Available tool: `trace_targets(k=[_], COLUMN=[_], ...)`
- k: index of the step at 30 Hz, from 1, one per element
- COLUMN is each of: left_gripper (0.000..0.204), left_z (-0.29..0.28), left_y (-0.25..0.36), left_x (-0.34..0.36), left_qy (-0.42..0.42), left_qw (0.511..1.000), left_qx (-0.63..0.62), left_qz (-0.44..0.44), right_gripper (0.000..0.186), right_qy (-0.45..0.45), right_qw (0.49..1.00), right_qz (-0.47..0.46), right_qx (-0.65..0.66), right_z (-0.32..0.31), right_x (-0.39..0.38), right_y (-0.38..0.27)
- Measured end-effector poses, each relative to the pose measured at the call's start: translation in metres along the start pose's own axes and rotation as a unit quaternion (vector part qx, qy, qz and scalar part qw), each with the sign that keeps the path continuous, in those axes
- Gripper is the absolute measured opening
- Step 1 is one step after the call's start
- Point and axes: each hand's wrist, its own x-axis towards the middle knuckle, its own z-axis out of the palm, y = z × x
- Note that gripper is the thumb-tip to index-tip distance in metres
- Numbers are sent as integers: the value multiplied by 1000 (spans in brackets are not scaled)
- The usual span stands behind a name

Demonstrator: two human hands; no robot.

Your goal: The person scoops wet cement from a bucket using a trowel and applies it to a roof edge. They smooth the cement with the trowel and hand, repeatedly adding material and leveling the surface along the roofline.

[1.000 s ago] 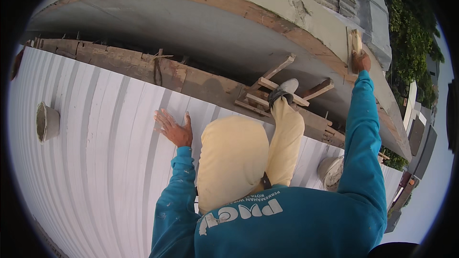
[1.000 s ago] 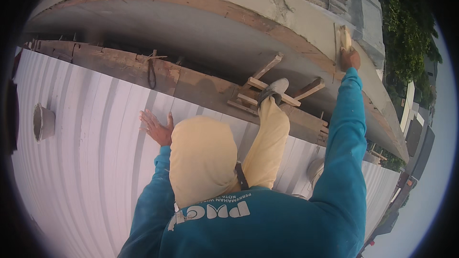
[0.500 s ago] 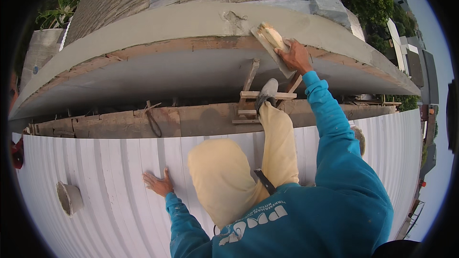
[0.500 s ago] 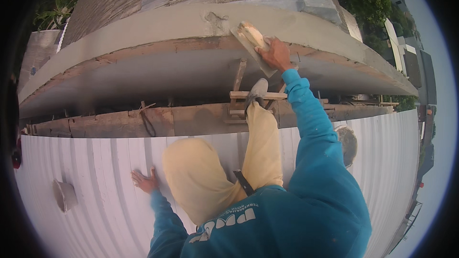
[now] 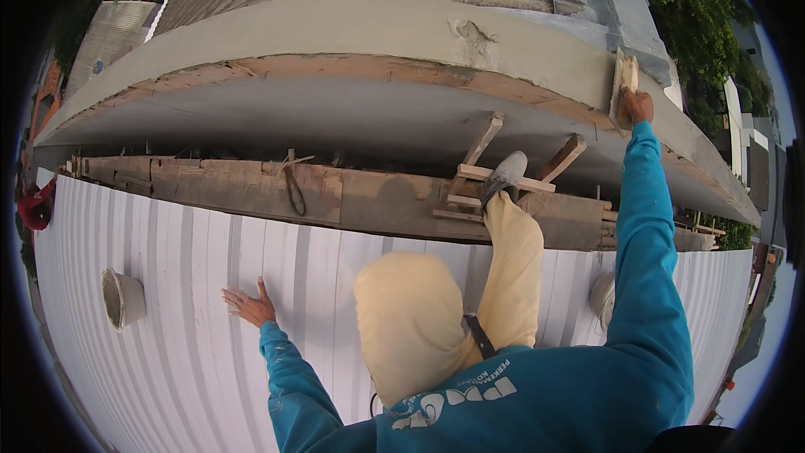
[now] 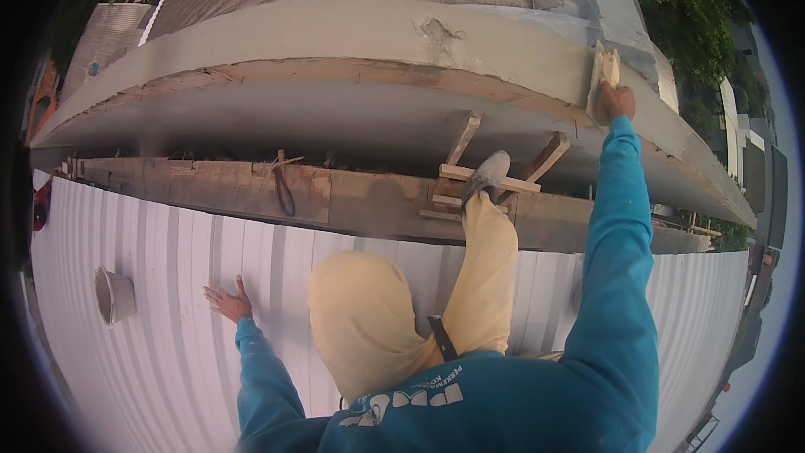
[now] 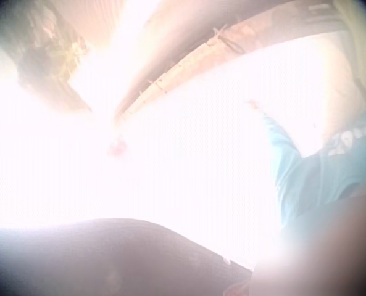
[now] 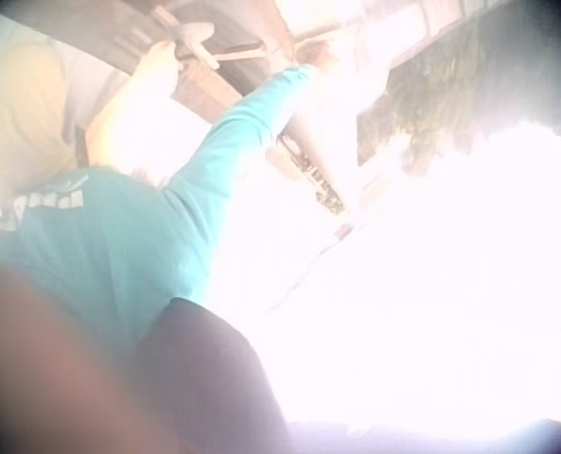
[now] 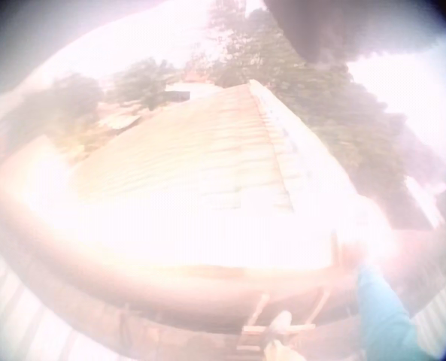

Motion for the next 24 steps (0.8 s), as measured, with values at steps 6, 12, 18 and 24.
trace_targets(k=[6, 12, 18, 24], left_gripper=[117, 131, 131, 129], left_z=[0, 3, 2, 10], left_y=[-41, -38, -55, -60], left_x=[53, 74, 89, 106], left_qy=[-65, -93, -87, -75], left_qw=[997, 994, 989, 987], left_qx=[29, -56, -117, -137], left_qz=[-24, -6, 24, 39], right_gripper=[71, 70, 67, 64], right_qy=[-8, -16, -47, -39], right_qw=[992, 982, 977, 974], right_qz=[-113, -164, -175, -206], right_qx=[59, 89, 110, 90], right_z=[31, 52, 59, 65], right_x=[-69, -141, -191, -224], right_y=[-105, -220, -303, -359])
